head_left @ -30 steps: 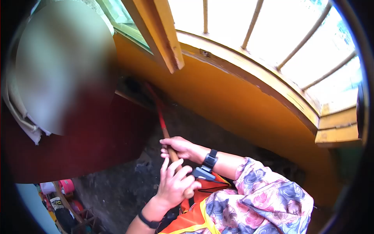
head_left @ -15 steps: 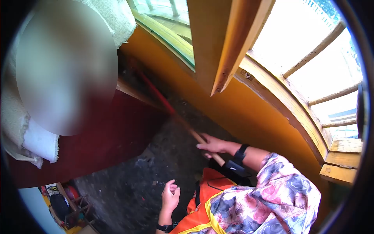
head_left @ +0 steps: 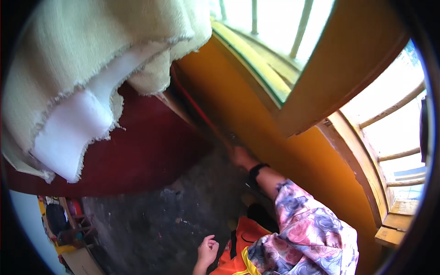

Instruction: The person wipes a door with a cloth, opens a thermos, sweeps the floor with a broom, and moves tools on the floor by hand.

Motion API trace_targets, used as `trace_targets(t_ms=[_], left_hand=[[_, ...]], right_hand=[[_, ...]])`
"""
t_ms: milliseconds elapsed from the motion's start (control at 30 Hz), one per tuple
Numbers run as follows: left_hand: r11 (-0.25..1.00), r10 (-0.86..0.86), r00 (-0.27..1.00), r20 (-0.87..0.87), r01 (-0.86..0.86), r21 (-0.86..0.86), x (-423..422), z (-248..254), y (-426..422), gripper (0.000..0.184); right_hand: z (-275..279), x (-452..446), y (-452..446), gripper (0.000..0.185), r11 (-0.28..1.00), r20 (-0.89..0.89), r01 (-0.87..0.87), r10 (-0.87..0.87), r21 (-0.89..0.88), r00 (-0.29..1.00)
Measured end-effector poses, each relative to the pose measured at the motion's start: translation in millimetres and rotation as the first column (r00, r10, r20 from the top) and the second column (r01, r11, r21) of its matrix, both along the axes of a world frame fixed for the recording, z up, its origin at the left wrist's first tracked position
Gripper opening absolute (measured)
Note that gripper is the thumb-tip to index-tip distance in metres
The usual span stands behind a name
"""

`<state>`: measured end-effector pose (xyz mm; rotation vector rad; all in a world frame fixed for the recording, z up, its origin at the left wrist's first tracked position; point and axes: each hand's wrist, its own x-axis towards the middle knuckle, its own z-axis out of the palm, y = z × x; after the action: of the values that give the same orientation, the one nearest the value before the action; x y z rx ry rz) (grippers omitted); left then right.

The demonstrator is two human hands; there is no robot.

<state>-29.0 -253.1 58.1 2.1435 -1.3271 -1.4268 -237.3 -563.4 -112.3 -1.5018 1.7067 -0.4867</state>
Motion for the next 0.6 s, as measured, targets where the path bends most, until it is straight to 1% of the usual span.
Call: trace_targets(t_ms=[67, 100, 167, 200, 233, 267, 300, 367, 400, 433, 467, 500, 533, 567, 600], left_hand=[[0.999, 0.039, 0.999, 0.028, -0.039, 0.000, 2.8, 3.9, 3.3, 0.033], [0.999, 0.043, 0.999, 0.031, -0.044, 0.017, 5.7, 5.6, 10.1, 0.033], [0.989, 0.143, 0.990, 0.004, -0.143, -0.030, 11.4, 2.6, 15.4, 0.032], [0.987, 0.159, 0.987, 0.013, -0.159, -0.003, 14.7, -0.7, 22.1, 0.031], [0.988, 0.152, 0.988, 0.012, -0.152, -0.004, 16.6, -4.5, 27.1, 0.031], [0.983, 0.181, 0.983, 0.002, -0.181, 0.041, 17.1, -7.0, 32.2, 0.030], [0.974, 0.214, 0.977, -0.006, -0.213, 0.082, 17.4, -10.1, 35.9, 0.029], [0.977, 0.199, 0.980, 0.011, -0.199, 0.081, 13.3, -12.7, 37.3, 0.027], [0.978, 0.170, 0.985, 0.013, -0.170, 0.117, 11.4, -10.4, 33.7, 0.018], [0.977, 0.139, 0.990, 0.016, -0.140, 0.158, 10.9, -8.4, 31.1, 0.015], [0.956, 0.119, 0.993, 0.004, -0.116, 0.270, 12.6, -8.0, 26.1, 0.015], [0.953, 0.116, 0.993, 0.007, -0.113, 0.281, 11.9, -8.5, 23.5, 0.015], [0.971, 0.142, 0.990, 0.002, -0.140, 0.193, 12.2, -7.9, 24.9, 0.018], [0.982, 0.164, 0.986, -0.011, -0.163, 0.093, 14.4, -9.4, 24.0, 0.027], [0.984, 0.151, 0.988, -0.017, -0.149, 0.103, 18.3, -9.8, 23.4, 0.027]], right_hand=[[5.3, 14.0, -17.7, 0.028, 0.994, 0.021, -0.024, 0.026, -0.104, 0.999], [15.3, 17.5, -7.8, 0.028, 0.996, 0.024, -0.029, 0.031, -0.086, 0.999], [46.2, 14.4, -0.6, 0.032, 0.961, 0.211, 0.158, -0.110, -0.227, 0.971], [41.4, 11.9, -6.6, 0.032, 0.959, 0.207, 0.163, -0.115, -0.231, 0.972], [33.1, 9.7, -11.9, 0.033, 0.962, 0.151, 0.108, -0.071, -0.252, 0.986], [24.1, 9.1, -16.3, 0.035, 0.963, 0.096, 0.050, -0.025, -0.264, 0.995], [24.6, 12.0, -26.5, 0.035, 0.963, 0.100, 0.053, -0.028, -0.265, 0.995], [32.9, 21.2, -57.9, 0.035, 0.986, 0.123, 0.016, 0.005, -0.169, 0.992], [27.8, 25.0, -72.4, 0.035, 0.985, 0.130, 0.013, 0.010, -0.171, 0.991], [16.4, 28.9, -84.2, 0.035, 0.993, 0.105, -0.027, 0.039, -0.112, 0.994], [5.6, 31.1, -90.9, 0.036, 0.997, 0.077, -0.064, 0.068, -0.052, 0.995], [-13.3, 26.6, -84.2, 0.036, 0.997, 0.080, -0.060, 0.063, -0.040, 0.995], [-38.4, 12.8, -62.1, 0.035, 0.995, 0.222, -0.050, 0.069, -0.089, 0.973], [-51.6, -4.7, -39.5, 0.035, 0.989, 0.353, -0.027, 0.078, -0.147, 0.932], [-2.3, -30.6, 0.9, 0.031, 0.997, 0.299, -0.011, 0.035, -0.081, 0.954]])
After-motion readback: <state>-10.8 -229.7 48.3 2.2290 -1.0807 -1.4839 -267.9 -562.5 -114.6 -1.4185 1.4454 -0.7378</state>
